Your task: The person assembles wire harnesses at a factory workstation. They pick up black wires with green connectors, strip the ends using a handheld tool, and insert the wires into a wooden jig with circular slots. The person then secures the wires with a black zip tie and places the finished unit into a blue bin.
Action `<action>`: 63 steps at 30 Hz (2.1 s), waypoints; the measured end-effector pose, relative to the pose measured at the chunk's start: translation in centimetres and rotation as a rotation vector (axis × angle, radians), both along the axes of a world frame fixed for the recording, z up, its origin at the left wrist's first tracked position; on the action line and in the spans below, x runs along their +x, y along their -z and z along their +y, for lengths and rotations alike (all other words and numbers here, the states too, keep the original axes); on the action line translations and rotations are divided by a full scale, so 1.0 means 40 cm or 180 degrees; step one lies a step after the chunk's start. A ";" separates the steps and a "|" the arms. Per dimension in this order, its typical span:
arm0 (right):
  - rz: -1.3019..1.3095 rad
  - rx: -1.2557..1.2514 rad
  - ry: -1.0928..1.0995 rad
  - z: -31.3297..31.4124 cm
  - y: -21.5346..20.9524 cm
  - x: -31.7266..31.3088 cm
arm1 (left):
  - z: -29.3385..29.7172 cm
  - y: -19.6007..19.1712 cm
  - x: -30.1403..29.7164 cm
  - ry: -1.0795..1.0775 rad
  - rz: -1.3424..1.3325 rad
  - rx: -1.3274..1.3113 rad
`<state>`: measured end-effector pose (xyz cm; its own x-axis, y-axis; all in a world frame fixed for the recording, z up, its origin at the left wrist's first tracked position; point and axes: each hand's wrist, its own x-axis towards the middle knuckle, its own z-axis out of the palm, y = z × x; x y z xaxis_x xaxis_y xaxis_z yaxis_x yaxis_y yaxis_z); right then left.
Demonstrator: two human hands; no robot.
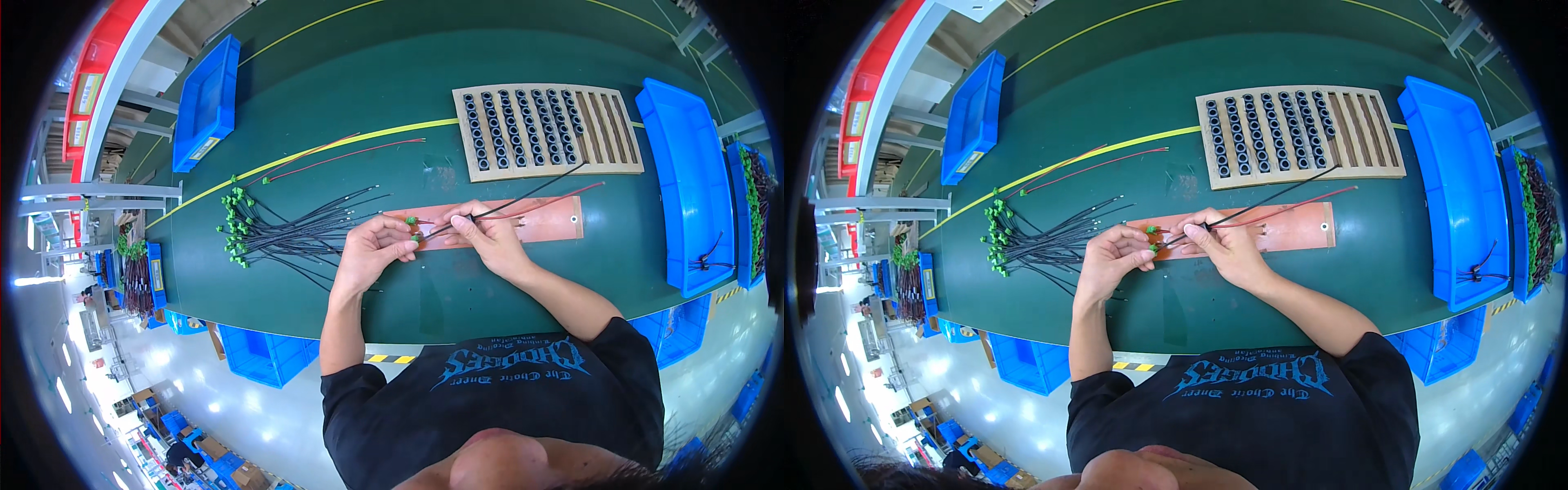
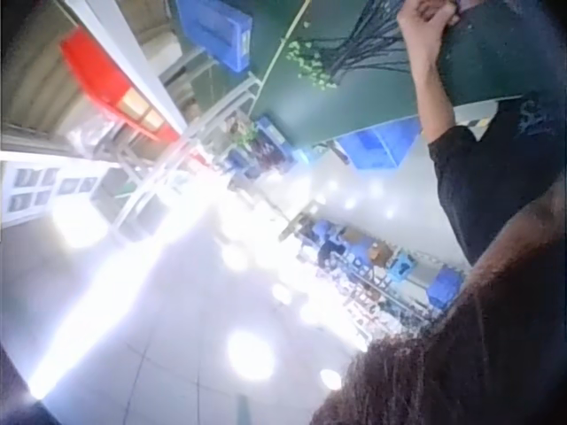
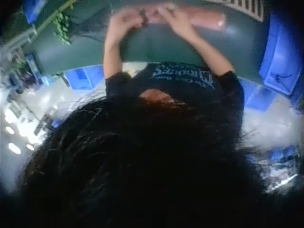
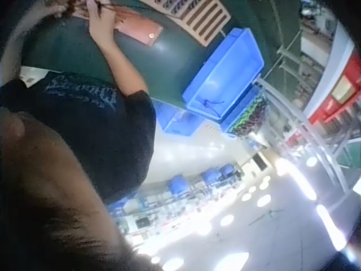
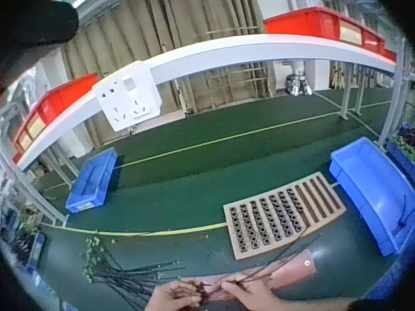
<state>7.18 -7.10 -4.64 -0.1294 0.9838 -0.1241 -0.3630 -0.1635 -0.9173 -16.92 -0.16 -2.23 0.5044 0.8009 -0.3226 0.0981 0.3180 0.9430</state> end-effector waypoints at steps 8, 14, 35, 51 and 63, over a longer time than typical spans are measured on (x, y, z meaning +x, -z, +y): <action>-0.0299 0.0372 0.0016 0.004 0.011 0.001 | -0.001 -0.010 0.017 -0.0034 0.0749 0.1890; -0.0252 0.0578 -0.0017 -0.003 0.021 -0.003 | -0.018 -0.018 0.047 -0.0099 0.1120 0.1894; -0.1743 0.0996 -0.0204 -0.001 -0.008 -0.003 | 0.079 -0.168 0.124 0.1525 0.2623 0.6025; -0.1501 0.0876 0.0264 -0.008 0.024 -0.007 | -0.055 0.012 0.264 -0.1338 -0.1196 0.1602; -0.2406 0.1679 0.0380 -0.002 0.011 0.005 | -0.067 0.103 0.299 -0.1363 -0.1221 0.1477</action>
<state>7.37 -7.19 -5.07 -0.0909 0.9385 0.3332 0.3739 0.3423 -0.8620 -4.95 -2.86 -6.36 0.1264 0.9642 0.2333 -0.3089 -0.1853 0.9329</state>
